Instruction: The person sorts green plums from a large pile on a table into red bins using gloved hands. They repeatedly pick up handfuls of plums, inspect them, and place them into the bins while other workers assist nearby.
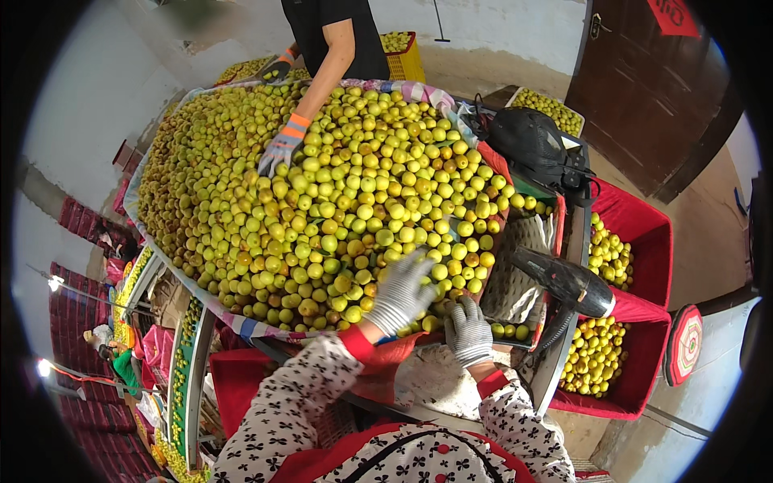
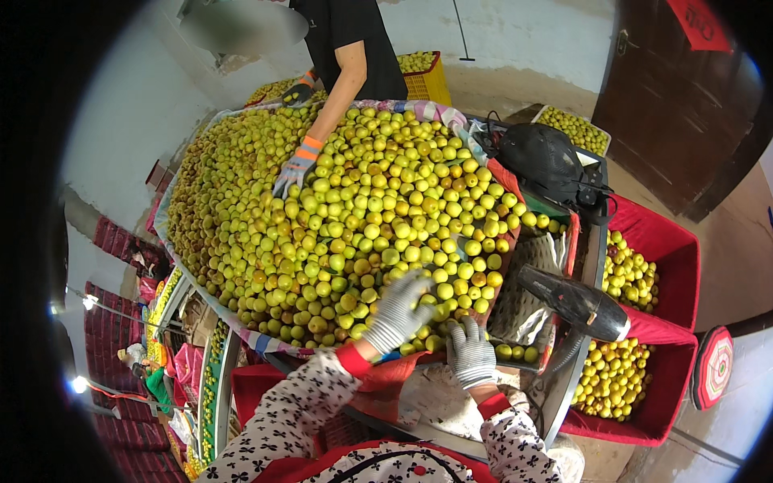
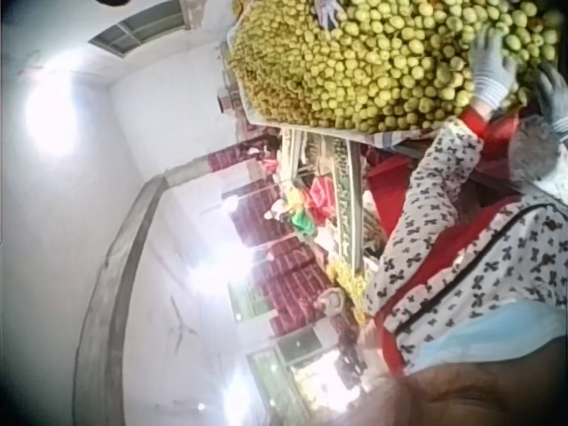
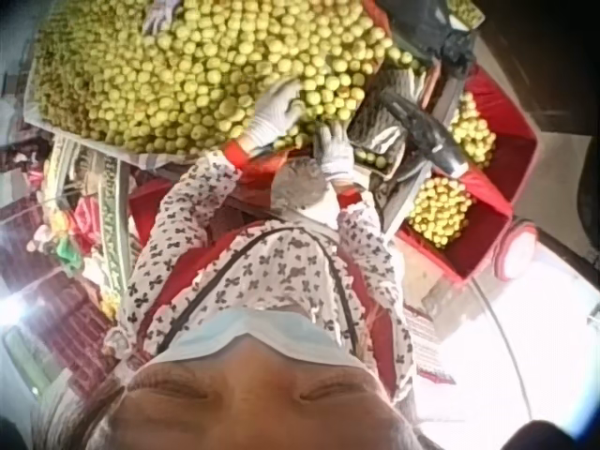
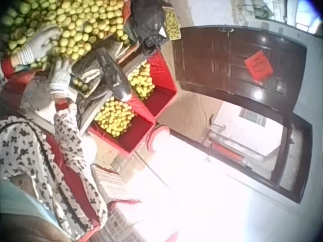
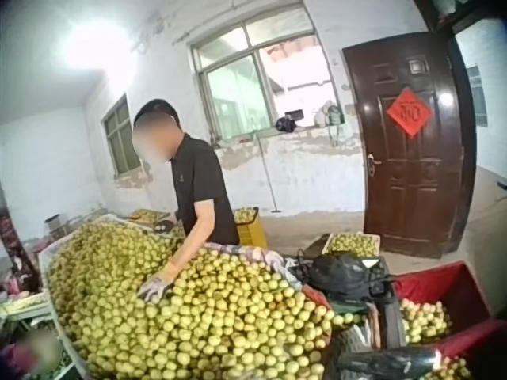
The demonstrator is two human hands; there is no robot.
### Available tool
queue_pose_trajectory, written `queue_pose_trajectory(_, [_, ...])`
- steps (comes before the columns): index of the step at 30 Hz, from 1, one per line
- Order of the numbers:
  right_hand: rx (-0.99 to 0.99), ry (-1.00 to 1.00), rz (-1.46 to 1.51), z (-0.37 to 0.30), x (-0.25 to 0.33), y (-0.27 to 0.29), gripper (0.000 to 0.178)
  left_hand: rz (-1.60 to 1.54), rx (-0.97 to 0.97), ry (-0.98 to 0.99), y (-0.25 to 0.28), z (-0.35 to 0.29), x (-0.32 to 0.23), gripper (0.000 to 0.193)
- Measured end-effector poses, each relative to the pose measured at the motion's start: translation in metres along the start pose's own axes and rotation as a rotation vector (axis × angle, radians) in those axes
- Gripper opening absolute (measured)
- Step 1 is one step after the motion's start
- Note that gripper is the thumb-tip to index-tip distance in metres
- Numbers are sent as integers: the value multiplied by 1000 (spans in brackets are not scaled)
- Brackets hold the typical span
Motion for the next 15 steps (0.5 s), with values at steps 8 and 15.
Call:
queue_pose_trajectory(8, [43,-61,34,6,13,12,30,388,-238,255,120,94,158,45])
queue_pose_trajectory(15, [31,-68,-80,2,7,10,35,402,129,777,140,238,218,44])
Point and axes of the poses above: each hand's wrist, its own z-axis towards the middle knuckle, its own y-axis out of the back of the hand, x = y × z, the point moved 4 cm from there along z, towards the middle knuckle, and after that the axes turned 15 degrees about x, right-handed, at the moved point
